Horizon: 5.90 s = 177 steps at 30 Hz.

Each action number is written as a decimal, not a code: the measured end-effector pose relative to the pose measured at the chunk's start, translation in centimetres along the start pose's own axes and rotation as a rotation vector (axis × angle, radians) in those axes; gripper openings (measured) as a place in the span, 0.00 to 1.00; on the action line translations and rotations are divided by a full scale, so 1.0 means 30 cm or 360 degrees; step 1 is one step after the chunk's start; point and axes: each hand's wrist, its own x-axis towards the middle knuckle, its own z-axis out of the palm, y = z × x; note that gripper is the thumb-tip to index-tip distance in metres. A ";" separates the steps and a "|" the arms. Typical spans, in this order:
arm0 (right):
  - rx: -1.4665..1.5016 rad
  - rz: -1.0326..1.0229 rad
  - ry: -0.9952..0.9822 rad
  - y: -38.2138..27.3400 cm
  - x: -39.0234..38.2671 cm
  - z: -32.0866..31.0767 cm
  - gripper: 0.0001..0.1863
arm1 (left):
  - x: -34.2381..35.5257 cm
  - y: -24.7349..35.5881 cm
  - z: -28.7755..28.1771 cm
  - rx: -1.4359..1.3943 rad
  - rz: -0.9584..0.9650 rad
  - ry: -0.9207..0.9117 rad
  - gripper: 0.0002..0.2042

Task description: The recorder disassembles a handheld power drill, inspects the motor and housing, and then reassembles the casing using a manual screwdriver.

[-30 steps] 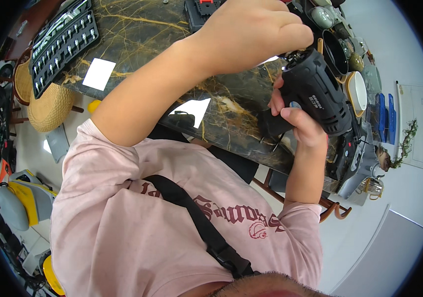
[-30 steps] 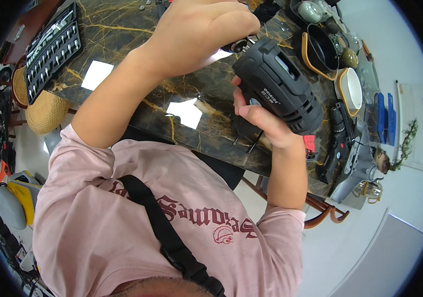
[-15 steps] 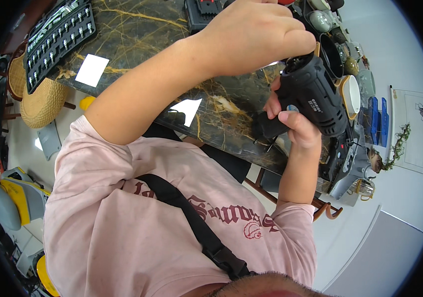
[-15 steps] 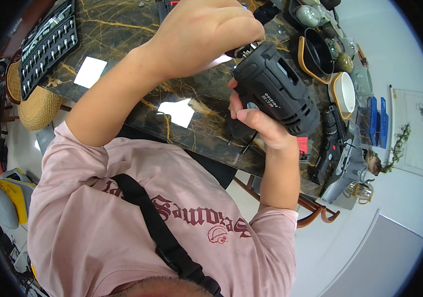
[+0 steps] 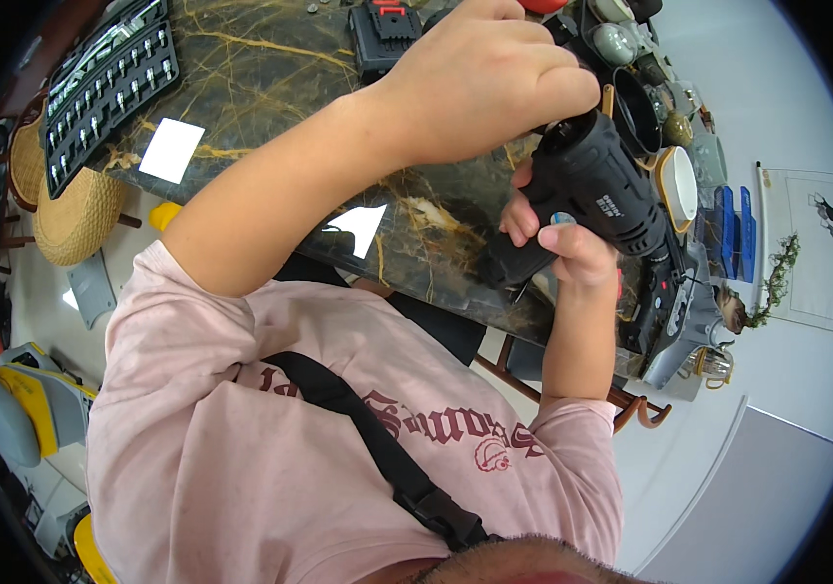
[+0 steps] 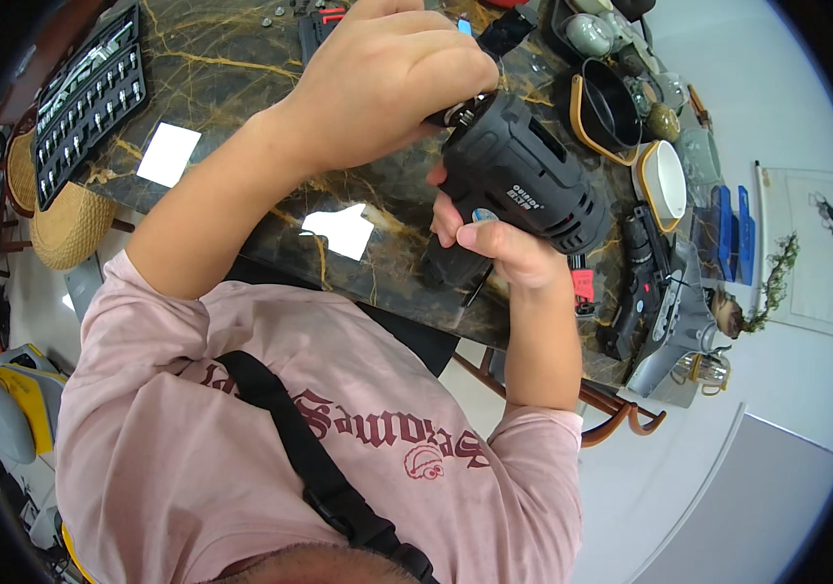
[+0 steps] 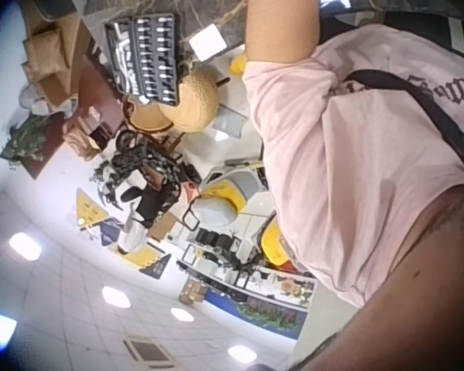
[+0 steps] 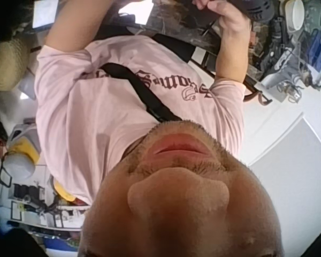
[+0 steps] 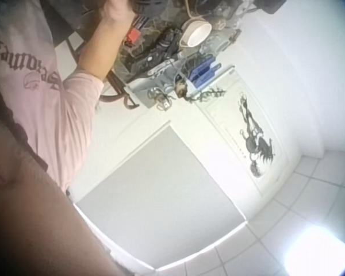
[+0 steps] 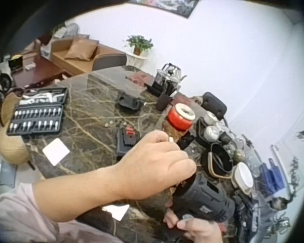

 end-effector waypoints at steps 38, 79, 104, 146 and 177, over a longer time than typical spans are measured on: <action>0.1092 -0.0475 -0.0015 0.041 0.014 -0.153 0.27 | -0.115 -0.854 -0.388 0.0153 -0.2443 -0.0622 0.09; 0.0984 -0.0629 -0.0008 0.046 0.063 -0.129 0.40 | -0.065 0.172 -0.150 0.0000 -0.0796 -0.0536 0.24; -0.0552 -0.0762 0.0383 0.023 0.025 -0.032 0.30 | -0.142 -0.248 -0.483 0.0707 -0.1758 -0.0230 0.31; -0.1868 -0.0435 0.0680 0.075 0.069 -0.076 0.09 | -0.135 -0.346 -0.220 0.0232 -0.1157 -0.1196 0.37; -0.1808 -0.0508 0.0401 0.070 0.083 -0.108 0.10 | -0.143 -0.203 -0.111 0.0374 -0.1029 -0.1088 0.34</action>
